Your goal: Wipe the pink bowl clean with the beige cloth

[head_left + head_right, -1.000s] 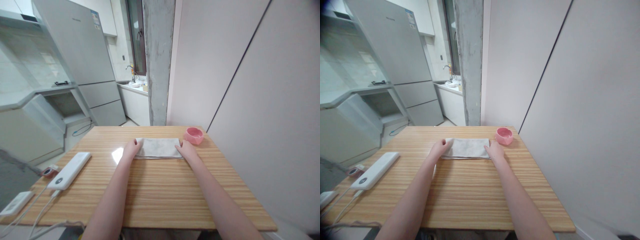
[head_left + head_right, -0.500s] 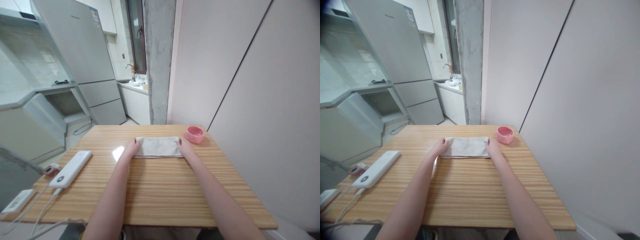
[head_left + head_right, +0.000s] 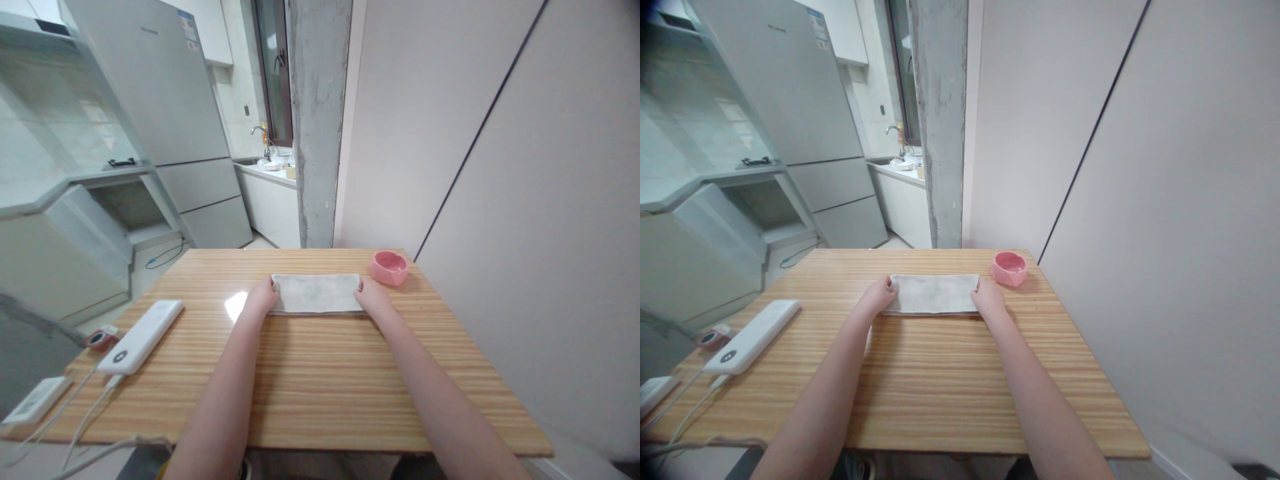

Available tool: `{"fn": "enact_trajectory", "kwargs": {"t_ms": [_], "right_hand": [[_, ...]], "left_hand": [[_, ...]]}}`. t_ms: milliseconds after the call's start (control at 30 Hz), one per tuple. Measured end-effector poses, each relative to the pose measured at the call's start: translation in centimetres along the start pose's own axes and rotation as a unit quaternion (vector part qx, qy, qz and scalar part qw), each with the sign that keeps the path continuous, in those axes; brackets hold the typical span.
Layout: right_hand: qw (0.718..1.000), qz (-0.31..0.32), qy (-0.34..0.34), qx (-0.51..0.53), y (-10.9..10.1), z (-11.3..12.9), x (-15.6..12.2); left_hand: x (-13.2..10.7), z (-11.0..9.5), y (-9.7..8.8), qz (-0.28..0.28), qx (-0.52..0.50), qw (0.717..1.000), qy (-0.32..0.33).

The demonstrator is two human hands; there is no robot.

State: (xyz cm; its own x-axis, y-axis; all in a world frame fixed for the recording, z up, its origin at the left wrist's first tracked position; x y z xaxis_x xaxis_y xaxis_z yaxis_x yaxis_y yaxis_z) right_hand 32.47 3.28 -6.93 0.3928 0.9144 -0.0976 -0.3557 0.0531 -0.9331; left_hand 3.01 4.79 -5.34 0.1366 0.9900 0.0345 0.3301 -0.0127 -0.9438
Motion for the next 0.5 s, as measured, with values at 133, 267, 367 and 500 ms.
{"fn": "enact_trajectory", "kwargs": {"t_ms": [133, 267, 367, 500], "right_hand": [[0.993, -0.117, -0.014, -0.021, -0.2, 0.4, -0.8], [0.983, -0.113, -0.136, -0.042, 1.2, 1.3, -0.9], [0.987, -0.033, -0.135, -0.082, 2.7, 1.3, -0.7], [0.992, -0.021, -0.089, -0.092, 3.2, 1.1, -0.7]], "left_hand": [[-0.4, -1.3, -0.2, -0.07, 0.066, 0.995, 0.027], [-0.2, -3.3, 1.5, -0.063, 0.091, 0.98, 0.165], [-0.1, -3.7, 3.1, 0.037, 0.077, 0.979, 0.186], [-0.4, -2.6, 2.2, -0.006, 0.107, 0.992, 0.069]]}}
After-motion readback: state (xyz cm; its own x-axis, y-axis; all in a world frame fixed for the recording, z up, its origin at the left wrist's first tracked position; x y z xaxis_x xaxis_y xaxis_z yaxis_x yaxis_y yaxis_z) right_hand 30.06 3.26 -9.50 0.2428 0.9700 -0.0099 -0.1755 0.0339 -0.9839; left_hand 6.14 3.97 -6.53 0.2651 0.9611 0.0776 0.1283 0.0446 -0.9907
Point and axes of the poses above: each hand's wrist, its own x-axis towards the middle knuckle, its own y-axis out of the palm, z = x × y, the point moved 1 cm from there along x, towards the middle knuckle, and after that the axes turned 15 degrees about y, right-handed, at the moved point
